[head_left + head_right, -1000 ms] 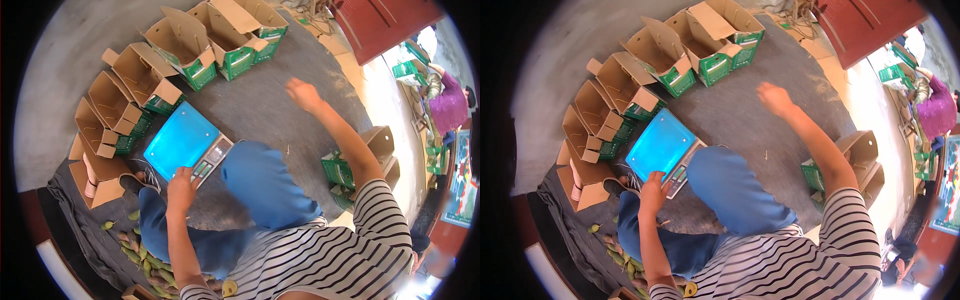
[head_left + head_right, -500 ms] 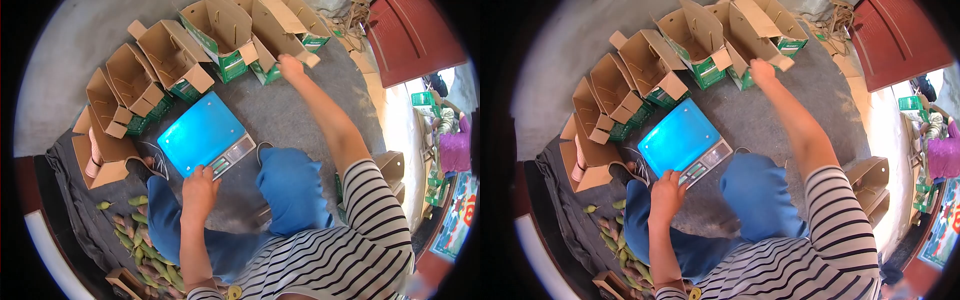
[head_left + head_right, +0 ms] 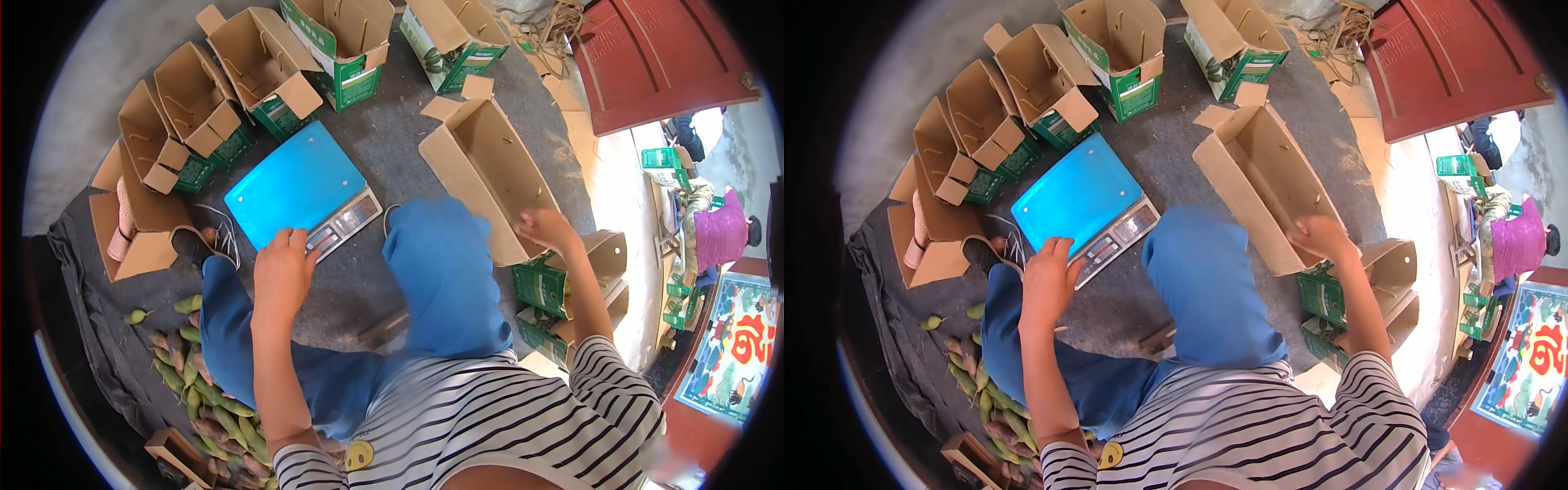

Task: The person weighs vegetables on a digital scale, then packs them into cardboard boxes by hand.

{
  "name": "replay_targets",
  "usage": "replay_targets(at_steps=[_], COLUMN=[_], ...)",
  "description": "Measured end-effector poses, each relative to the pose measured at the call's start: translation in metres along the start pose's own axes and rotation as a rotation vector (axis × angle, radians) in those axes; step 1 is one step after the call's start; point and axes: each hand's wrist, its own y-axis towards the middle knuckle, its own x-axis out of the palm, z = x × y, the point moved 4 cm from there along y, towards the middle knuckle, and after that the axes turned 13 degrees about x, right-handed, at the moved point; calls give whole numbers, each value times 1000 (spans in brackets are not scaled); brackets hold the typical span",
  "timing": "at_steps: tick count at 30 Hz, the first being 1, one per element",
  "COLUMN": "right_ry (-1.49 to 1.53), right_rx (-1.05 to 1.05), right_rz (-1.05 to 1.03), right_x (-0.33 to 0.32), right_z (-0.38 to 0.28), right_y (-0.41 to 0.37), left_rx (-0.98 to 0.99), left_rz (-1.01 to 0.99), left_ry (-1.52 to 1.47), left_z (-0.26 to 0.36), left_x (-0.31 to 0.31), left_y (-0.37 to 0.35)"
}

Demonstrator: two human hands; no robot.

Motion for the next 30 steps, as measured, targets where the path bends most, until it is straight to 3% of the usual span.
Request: replay_targets(at_steps=[1,3,6,9,11,13,15,17,20,22,27,30], right_ry=[138,301,211,135,505,530,559,502,492,301,-23,-137], right_rx=[-58,-308,19,5,31,-190,-298,-338,-616,-793,-1094,-1068], right_rz=[79,606,286,353,259,400,403,322,224,247,268,236], right_x=[-8,21,64,79,58,39,-14,-61,-111,-135,-108,-72], right_z=[-17,-29,-51,-49,-49,-43,-77,-109,-168,-224,-343,-388], right_y=[2,31,81,94,72,64,8,-35,-67,-89,-75,-51], left_rx=[-8,-35,-38,-82,-66,-70,-84,-71,-20,15,1,-73], left_rz=[-9,-22,-6,-22,33,57,40,46,-14,-68,-202,-184], left_ry=[-5,-20,-12,15,10,11,9,26,19,13,-37,-54], left_z=[0,-3,-12,-18,-19,-21,-20,-16,-7,0,4,-1], left_x=[0,4,11,9,4,0,0,7,22,32,36,23], left_y=[-1,-2,-8,-12,-15,-17,-18,-19,-17,-19,-22,-25])
